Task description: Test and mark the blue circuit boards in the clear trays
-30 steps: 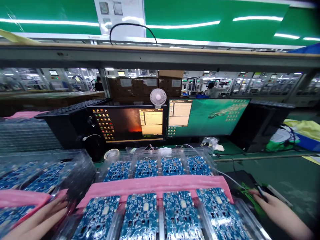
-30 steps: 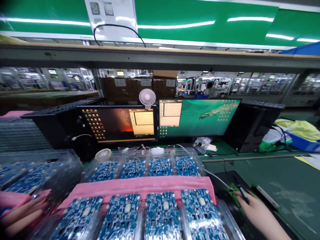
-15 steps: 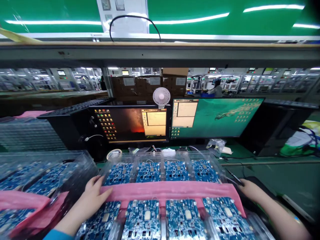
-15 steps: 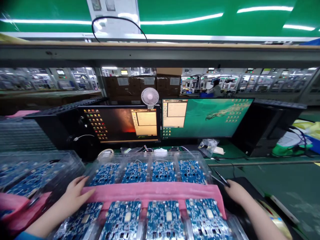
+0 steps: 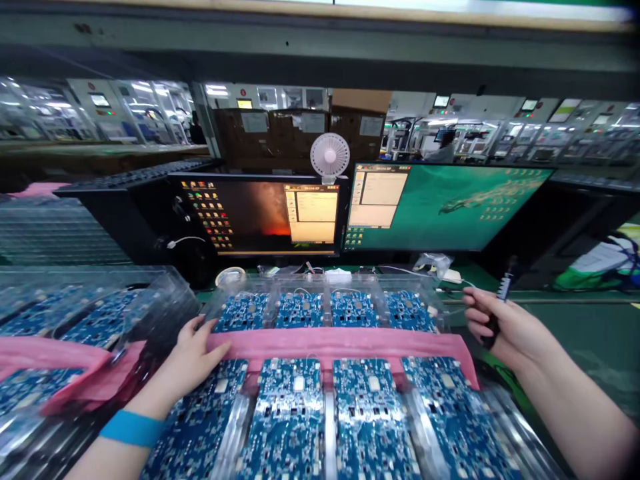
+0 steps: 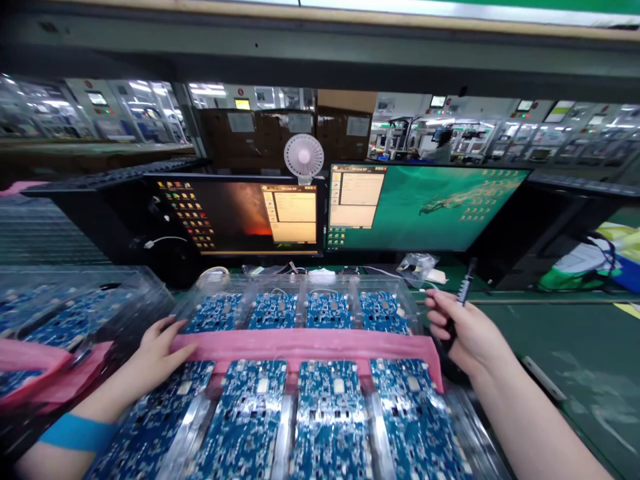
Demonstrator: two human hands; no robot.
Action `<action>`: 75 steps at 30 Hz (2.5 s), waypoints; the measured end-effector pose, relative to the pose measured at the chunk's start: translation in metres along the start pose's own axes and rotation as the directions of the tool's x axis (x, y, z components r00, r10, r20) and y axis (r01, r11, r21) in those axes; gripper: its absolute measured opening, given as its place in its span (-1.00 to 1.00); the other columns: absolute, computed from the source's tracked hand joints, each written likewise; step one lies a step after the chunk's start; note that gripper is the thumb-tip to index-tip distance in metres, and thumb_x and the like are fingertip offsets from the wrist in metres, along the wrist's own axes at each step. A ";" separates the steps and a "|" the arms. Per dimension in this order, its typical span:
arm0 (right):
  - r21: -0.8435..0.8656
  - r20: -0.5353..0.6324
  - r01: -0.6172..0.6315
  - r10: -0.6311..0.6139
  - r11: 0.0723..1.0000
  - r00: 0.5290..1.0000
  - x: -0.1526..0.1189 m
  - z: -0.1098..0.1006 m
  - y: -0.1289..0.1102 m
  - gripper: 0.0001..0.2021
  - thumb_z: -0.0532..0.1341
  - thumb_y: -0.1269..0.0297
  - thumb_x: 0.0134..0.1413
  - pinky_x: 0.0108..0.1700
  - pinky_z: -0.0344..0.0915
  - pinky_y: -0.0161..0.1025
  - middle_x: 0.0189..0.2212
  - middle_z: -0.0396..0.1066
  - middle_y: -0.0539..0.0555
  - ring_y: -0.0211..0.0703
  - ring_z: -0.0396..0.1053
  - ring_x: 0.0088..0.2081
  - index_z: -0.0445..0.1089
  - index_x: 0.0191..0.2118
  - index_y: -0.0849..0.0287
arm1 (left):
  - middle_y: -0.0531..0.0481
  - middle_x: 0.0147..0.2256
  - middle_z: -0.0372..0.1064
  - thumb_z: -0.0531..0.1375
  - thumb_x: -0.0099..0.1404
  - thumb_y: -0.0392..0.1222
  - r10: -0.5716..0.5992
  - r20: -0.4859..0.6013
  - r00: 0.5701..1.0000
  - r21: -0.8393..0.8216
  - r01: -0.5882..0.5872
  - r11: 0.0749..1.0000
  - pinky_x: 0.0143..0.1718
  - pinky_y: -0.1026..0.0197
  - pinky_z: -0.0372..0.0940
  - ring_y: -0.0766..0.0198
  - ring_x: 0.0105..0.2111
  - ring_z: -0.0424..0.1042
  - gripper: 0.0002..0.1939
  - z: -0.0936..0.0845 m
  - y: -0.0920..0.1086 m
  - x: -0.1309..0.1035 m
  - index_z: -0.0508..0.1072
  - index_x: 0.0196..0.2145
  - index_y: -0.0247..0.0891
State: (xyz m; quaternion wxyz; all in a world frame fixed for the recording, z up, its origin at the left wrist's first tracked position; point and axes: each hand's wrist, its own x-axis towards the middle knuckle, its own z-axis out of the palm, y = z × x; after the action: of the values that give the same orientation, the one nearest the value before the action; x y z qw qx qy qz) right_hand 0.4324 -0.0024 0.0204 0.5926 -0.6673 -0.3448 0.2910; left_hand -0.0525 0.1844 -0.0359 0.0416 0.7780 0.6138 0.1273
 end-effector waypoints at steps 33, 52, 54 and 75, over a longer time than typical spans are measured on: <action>-0.550 0.452 0.275 0.004 0.788 0.892 -0.110 0.105 0.006 -0.88 0.11 0.30 -0.05 -0.34 0.20 -0.31 -0.44 0.36 -0.03 -0.16 0.31 -0.37 0.37 -0.38 0.15 | -0.27 0.10 -0.16 0.01 0.03 0.12 0.052 0.051 0.997 -0.063 -0.048 0.997 0.07 0.10 -0.04 -0.04 0.13 -0.13 -0.28 0.004 0.009 -0.008 0.14 0.05 -0.42; -0.708 0.490 0.412 -0.021 0.573 0.872 -0.110 0.126 0.021 -0.92 0.14 0.37 -0.02 -0.40 0.12 -0.34 -0.49 0.35 -0.04 -0.15 0.29 -0.43 0.38 -0.39 0.13 | -0.26 0.13 -0.24 0.03 0.03 0.09 0.001 0.113 0.994 -0.106 0.011 0.994 0.09 0.11 -0.06 -0.06 0.12 -0.12 -0.27 -0.005 0.019 -0.013 0.11 0.08 -0.44; -0.710 0.501 0.422 -0.017 0.564 0.865 -0.110 0.126 0.021 -0.93 0.14 0.37 -0.02 -0.41 0.12 -0.34 -0.50 0.34 -0.05 -0.16 0.28 -0.43 0.38 -0.39 0.12 | -0.26 0.13 -0.24 0.04 0.03 0.09 0.000 0.105 0.994 -0.113 0.012 0.994 0.09 0.11 -0.05 -0.06 0.12 -0.10 -0.27 -0.005 0.018 -0.013 0.11 0.07 -0.43; -0.665 0.475 0.400 -0.057 0.631 0.878 -0.113 0.125 0.022 -0.88 0.06 0.23 0.00 -0.45 0.10 -0.34 -0.54 0.29 -0.05 -0.20 0.24 -0.49 0.27 -0.43 0.13 | -0.28 0.12 -0.23 0.05 0.06 0.08 0.014 0.100 0.995 -0.111 -0.003 0.994 0.10 0.12 -0.09 -0.01 0.15 -0.20 -0.29 -0.003 0.016 -0.013 0.10 0.08 -0.42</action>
State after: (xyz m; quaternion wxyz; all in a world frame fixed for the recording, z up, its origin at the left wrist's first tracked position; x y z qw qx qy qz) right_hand 0.2687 -0.0210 -0.0199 0.2128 -0.7229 -0.6330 0.1773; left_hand -0.0408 0.1678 -0.0314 0.1149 0.7826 0.5995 0.1221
